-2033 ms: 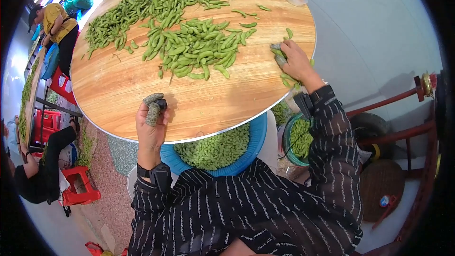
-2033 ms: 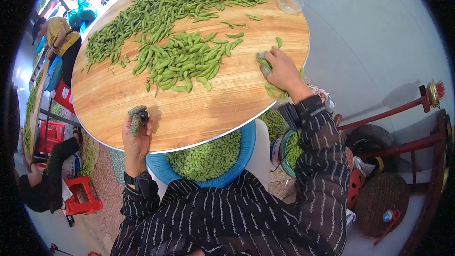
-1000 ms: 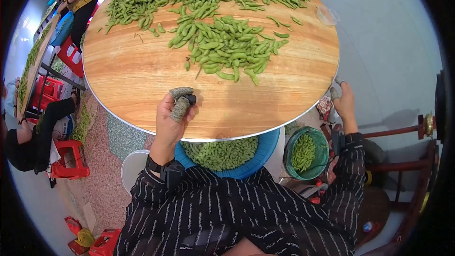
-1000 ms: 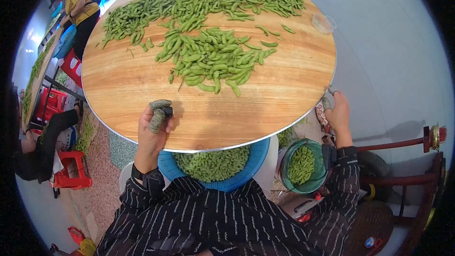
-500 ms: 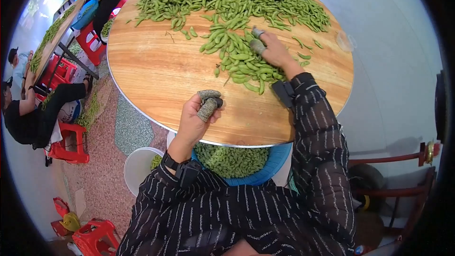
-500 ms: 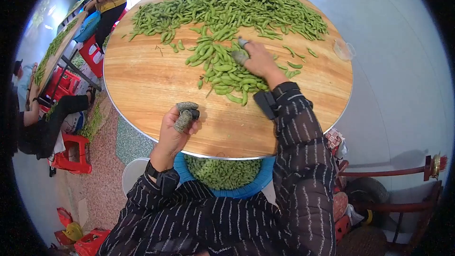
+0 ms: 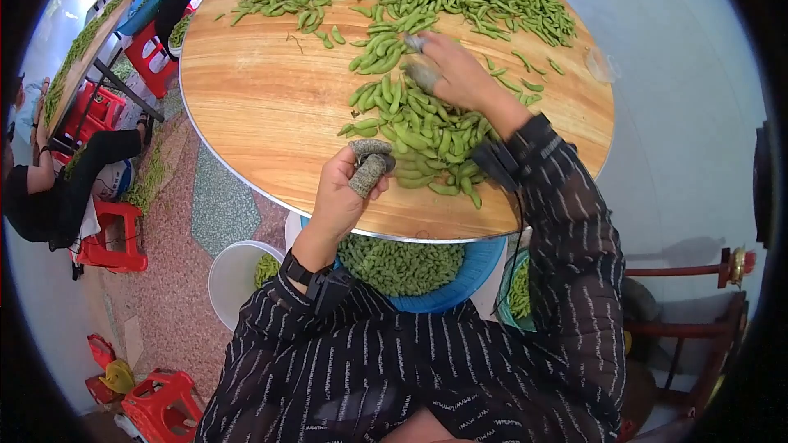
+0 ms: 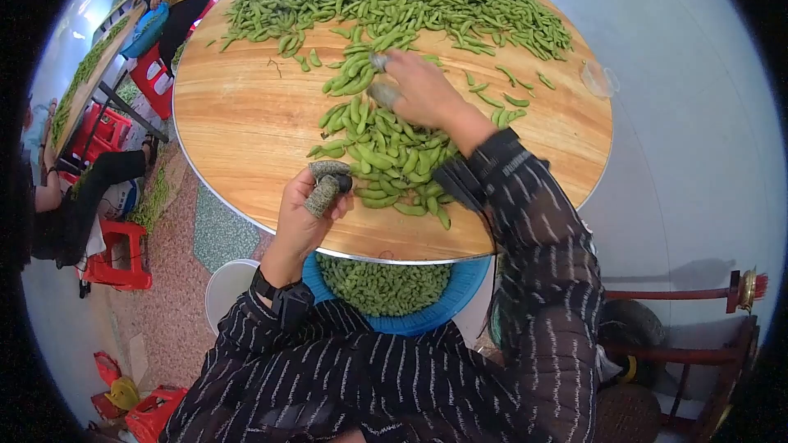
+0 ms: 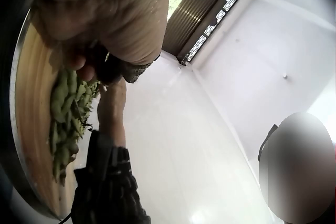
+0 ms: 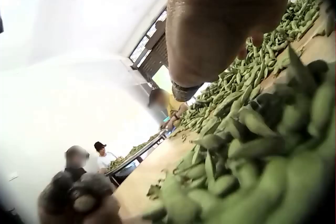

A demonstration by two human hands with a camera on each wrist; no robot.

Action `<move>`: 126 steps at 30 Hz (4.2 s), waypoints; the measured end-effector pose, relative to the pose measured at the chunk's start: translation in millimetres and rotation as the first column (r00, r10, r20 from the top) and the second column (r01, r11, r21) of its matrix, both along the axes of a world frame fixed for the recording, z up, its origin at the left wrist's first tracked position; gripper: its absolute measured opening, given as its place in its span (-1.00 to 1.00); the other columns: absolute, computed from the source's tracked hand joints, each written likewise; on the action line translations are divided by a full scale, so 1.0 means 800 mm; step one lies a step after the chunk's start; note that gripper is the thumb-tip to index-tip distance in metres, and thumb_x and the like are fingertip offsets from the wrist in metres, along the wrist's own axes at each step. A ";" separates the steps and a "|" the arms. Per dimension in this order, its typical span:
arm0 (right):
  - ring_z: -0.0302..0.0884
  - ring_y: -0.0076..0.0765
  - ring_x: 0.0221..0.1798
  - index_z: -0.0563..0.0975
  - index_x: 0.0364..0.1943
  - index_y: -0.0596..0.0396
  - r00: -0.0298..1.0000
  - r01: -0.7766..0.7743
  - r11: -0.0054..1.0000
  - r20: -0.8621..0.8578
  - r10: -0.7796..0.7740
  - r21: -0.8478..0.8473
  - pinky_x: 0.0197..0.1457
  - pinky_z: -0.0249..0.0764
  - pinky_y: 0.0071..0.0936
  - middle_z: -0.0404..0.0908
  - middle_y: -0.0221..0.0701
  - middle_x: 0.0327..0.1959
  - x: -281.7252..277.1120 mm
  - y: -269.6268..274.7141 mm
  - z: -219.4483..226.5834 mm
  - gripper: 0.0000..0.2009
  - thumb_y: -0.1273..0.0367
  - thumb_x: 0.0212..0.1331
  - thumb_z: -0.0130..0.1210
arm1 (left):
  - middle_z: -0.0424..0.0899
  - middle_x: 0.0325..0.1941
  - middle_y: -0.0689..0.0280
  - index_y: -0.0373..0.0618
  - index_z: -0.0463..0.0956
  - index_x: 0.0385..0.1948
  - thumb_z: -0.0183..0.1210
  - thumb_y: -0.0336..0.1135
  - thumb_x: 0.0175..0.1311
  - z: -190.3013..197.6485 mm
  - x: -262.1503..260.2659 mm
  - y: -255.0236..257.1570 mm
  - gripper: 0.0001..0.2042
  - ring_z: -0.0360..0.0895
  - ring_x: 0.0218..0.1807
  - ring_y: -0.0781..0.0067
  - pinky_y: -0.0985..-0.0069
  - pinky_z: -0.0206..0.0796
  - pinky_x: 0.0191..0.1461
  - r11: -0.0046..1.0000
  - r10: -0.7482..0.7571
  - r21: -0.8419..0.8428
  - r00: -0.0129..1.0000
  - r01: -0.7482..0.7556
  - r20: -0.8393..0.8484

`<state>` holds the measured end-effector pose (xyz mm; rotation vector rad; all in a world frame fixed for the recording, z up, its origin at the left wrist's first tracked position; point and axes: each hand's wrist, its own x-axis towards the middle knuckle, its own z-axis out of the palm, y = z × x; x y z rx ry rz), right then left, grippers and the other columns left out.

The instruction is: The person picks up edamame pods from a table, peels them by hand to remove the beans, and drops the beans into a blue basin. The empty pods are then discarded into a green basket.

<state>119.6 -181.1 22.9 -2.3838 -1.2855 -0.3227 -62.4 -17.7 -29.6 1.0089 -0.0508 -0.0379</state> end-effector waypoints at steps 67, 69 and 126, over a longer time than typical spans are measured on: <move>0.23 -0.72 -0.61 0.52 -0.44 0.13 0.512 0.237 0.896 -0.832 0.213 0.375 -0.57 0.16 -0.73 0.40 -0.57 -0.65 -0.137 -0.078 -0.006 -0.88 0.39 0.03 -0.01 | 0.39 -0.38 0.10 -0.22 0.36 -0.45 0.09 -0.37 -0.02 0.069 0.037 -0.027 -0.84 0.37 -0.32 0.06 0.34 0.23 -0.31 0.181 -0.394 0.923 0.835 -0.340 0.385; 0.21 -0.77 -0.61 0.51 -0.36 0.12 0.439 0.434 0.742 -0.839 0.321 0.511 -0.59 0.13 -0.78 0.39 -0.60 -0.64 -0.134 -0.077 0.014 -0.86 0.47 0.01 -0.06 | 0.37 -0.44 0.03 -0.23 0.29 -0.42 0.13 -0.42 -0.12 0.078 0.055 -0.031 -0.77 0.33 -0.34 -0.06 0.28 0.19 -0.33 0.302 -0.328 0.902 0.855 -0.308 0.402; 0.28 -0.68 -0.45 0.45 -0.40 0.22 0.633 0.531 0.580 -0.744 0.213 0.618 -0.39 0.27 -0.68 0.44 -0.53 -0.52 -0.123 -0.041 -0.028 -0.84 0.63 -0.11 -0.12 | 0.42 -0.66 0.15 -0.18 0.27 -0.53 0.09 -0.38 -0.09 0.039 0.094 -0.047 -0.84 0.43 -0.57 0.13 0.35 0.21 -0.57 0.145 -0.369 0.825 0.743 -0.547 0.558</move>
